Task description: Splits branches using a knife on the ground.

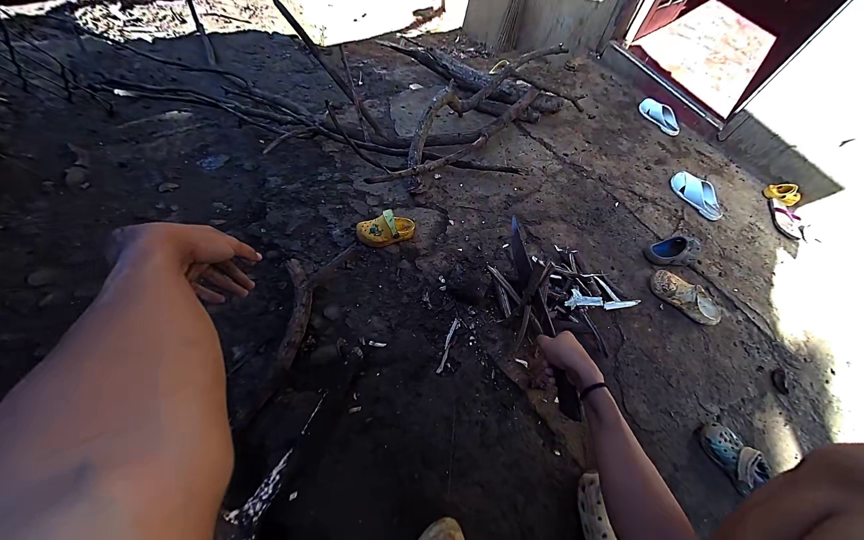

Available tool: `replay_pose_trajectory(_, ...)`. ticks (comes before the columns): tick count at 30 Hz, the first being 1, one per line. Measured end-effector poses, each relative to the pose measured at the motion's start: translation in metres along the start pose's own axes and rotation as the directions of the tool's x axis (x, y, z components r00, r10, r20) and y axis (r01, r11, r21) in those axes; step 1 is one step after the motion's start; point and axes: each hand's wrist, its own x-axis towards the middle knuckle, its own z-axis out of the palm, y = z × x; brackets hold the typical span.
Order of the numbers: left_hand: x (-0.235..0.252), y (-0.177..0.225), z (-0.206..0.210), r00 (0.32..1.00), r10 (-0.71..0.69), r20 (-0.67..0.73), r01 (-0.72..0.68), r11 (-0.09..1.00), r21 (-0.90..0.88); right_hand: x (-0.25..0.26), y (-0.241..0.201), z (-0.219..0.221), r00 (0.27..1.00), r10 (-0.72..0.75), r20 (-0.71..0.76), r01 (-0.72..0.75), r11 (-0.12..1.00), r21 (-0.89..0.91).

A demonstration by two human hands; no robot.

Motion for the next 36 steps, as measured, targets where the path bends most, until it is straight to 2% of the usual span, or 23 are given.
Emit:
replay_pose_trajectory(3, -0.013, 0.006, 0.001, 1.0, 0.026, 0.008, -0.026, 1.0, 0.003, 0.0, 0.012, -0.015, 0.997, -0.076, 0.018, 0.075, 0.993, 0.086)
replay_pose_trajectory(7, 0.007, -0.01, -0.021, 0.996, 0.093, 0.0, -0.093, 0.993, -0.074, -0.064, 0.022, -0.021, 0.962, -0.262, -0.082, 0.274, 0.897, 0.347)
replay_pose_trajectory(9, 0.02, -0.024, -0.025, 0.998, 0.059, -0.032, -0.061, 0.996, -0.059, -0.099, 0.024, -0.025, 0.931, -0.319, -0.176, 0.364, 0.837, 0.409)
replay_pose_trajectory(11, 0.018, -0.032, -0.022, 0.997, -0.019, -0.074, 0.018, 1.0, -0.006, -0.108, 0.027, -0.019, 0.892, -0.355, -0.279, 0.439, 0.827, 0.351)
replay_pose_trajectory(12, 0.015, -0.034, -0.019, 0.996, -0.052, -0.076, 0.053, 0.999, 0.012, -0.099, 0.032, -0.009, 0.888, -0.343, -0.306, 0.428, 0.861, 0.276)
replay_pose_trajectory(13, 0.013, -0.036, -0.016, 0.995, -0.074, -0.068, 0.075, 0.997, 0.017, -0.082, 0.038, 0.005, 0.911, -0.295, -0.289, 0.356, 0.915, 0.188)
replay_pose_trajectory(15, 0.01, -0.037, -0.013, 0.996, -0.087, -0.025, 0.087, 0.996, -0.01, -0.046, 0.054, 0.033, 0.984, -0.118, -0.13, 0.122, 0.992, 0.024)
replay_pose_trajectory(16, 0.009, -0.035, -0.012, 0.997, -0.073, -0.002, 0.073, 0.997, -0.017, -0.036, 0.059, 0.037, 0.996, -0.051, -0.075, 0.05, 0.999, -0.013)
replay_pose_trajectory(18, 0.008, -0.027, -0.021, 1.0, -0.026, -0.015, 0.026, 0.999, -0.044, -0.026, 0.047, 0.034, 0.999, -0.036, -0.033, 0.035, 0.999, -0.026)
replay_pose_trajectory(22, 0.023, -0.027, -0.026, 0.999, -0.002, -0.046, 0.0, 0.999, -0.046, -0.041, 0.041, 0.017, 1.0, -0.022, 0.011, 0.022, 0.999, -0.025)
replay_pose_trajectory(28, 0.064, -0.05, -0.033, 0.998, -0.063, 0.002, 0.063, 0.998, -0.021, -0.064, 0.048, 0.0, 0.994, 0.088, 0.057, -0.079, 0.987, -0.137)
replay_pose_trajectory(32, 0.092, -0.059, -0.03, 0.996, -0.086, 0.017, 0.087, 0.996, -0.021, -0.056, 0.043, -0.01, 0.99, 0.135, 0.052, -0.127, 0.983, -0.132)
replay_pose_trajectory(36, 0.099, -0.05, -0.025, 0.996, -0.058, 0.061, 0.058, 0.998, 0.0, -0.058, 0.039, -0.002, 0.989, 0.142, 0.027, -0.136, 0.978, -0.156)
